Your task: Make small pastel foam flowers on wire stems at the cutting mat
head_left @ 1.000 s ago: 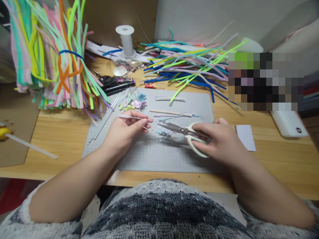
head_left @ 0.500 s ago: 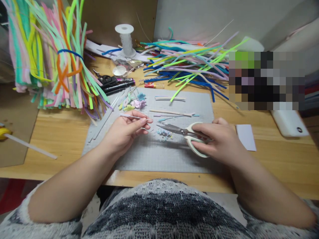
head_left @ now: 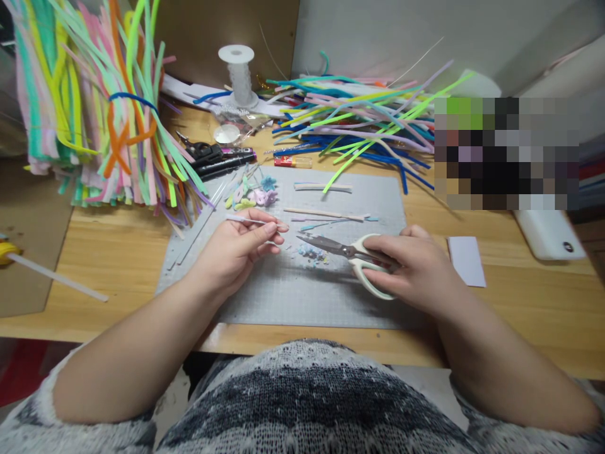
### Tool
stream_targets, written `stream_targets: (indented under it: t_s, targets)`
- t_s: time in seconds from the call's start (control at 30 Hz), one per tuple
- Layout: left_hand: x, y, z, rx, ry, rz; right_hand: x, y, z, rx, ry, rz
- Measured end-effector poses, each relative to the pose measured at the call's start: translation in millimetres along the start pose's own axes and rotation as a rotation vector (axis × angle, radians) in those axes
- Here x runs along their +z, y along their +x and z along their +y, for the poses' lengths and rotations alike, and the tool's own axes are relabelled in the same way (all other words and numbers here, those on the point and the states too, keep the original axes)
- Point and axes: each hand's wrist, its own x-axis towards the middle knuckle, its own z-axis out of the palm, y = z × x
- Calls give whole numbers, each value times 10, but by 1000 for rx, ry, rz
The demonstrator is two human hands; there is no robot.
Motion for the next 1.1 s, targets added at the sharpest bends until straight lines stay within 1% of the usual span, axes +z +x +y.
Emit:
stream_targets:
  t_s: [0.33, 0.6, 0.8, 1.1]
  targets:
    - [-8, 6, 0, -3, 2, -1, 17, -6, 24, 5, 28, -27]
    - [-22, 4, 0, -35, -22, -6, 31, 6, -22, 40, 18, 40]
    - [-27, 2, -6, -63, -37, 1, 15, 13, -43, 60, 22, 22]
    - [-17, 4, 1, -55, -52, 4, -5, 4, -48, 52, 7, 37]
